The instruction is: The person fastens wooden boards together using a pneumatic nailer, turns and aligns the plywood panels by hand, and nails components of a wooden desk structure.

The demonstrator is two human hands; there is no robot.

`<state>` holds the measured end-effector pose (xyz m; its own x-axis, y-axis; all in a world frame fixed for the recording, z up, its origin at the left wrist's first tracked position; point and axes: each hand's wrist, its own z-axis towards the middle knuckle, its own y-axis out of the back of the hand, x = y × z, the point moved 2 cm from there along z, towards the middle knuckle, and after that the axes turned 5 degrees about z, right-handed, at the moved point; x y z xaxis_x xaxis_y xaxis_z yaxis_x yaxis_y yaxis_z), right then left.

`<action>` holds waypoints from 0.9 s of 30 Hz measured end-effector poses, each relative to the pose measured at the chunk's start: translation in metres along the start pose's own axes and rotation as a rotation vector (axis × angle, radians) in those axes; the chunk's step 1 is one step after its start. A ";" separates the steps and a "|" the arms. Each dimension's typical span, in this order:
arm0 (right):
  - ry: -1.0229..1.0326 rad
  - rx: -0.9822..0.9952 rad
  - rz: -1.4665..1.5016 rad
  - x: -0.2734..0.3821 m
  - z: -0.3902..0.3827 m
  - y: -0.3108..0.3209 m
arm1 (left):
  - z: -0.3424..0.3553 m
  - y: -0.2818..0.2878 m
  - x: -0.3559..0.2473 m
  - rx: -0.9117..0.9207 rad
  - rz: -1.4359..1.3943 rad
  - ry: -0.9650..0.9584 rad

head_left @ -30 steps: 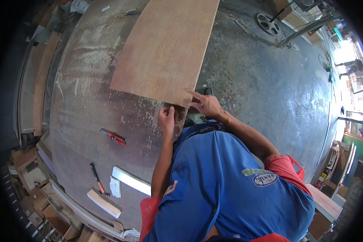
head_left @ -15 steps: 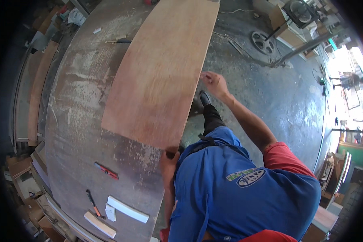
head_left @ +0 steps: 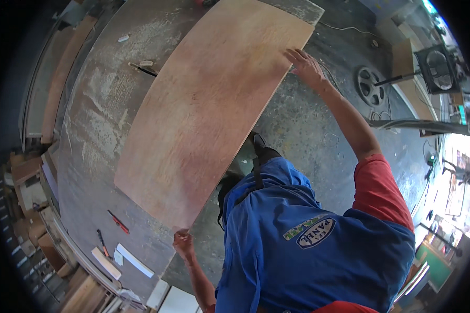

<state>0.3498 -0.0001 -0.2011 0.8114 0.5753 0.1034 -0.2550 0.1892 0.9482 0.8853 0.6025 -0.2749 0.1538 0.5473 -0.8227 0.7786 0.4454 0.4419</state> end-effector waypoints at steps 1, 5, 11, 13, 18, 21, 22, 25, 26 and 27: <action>0.009 0.007 0.012 -0.012 0.008 -0.005 | -0.002 -0.008 -0.011 -0.077 0.434 -0.090; 0.238 0.081 0.144 -0.041 0.007 -0.020 | 0.003 -0.028 -0.065 -0.112 0.826 -0.112; 0.392 0.073 0.127 -0.050 0.011 -0.029 | 0.000 -0.010 -0.016 -0.146 0.723 0.065; 0.417 0.066 0.131 -0.053 0.013 -0.029 | 0.002 -0.013 -0.024 -0.155 0.846 0.011; 0.387 0.098 0.102 -0.045 0.012 -0.030 | -0.004 -0.011 -0.020 -0.177 0.621 0.031; 0.397 0.101 0.073 -0.047 0.012 -0.029 | 0.001 -0.015 -0.034 -0.142 0.647 0.047; 0.389 0.100 0.070 -0.048 0.011 -0.028 | 0.000 -0.016 -0.039 -0.137 0.649 0.040; 0.406 0.061 0.028 -0.051 0.009 -0.030 | 0.000 -0.020 -0.042 -0.105 0.600 0.094; 0.417 0.060 0.037 -0.053 0.009 -0.036 | -0.004 -0.018 -0.040 -0.149 0.647 0.056; 0.430 0.059 0.047 -0.051 0.010 -0.039 | -0.006 -0.017 -0.040 -0.196 0.691 0.018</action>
<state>0.3233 -0.0451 -0.2408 0.5033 0.8637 0.0245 -0.2460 0.1161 0.9623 0.8629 0.5770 -0.2471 0.5604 0.7612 -0.3263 0.3829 0.1113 0.9171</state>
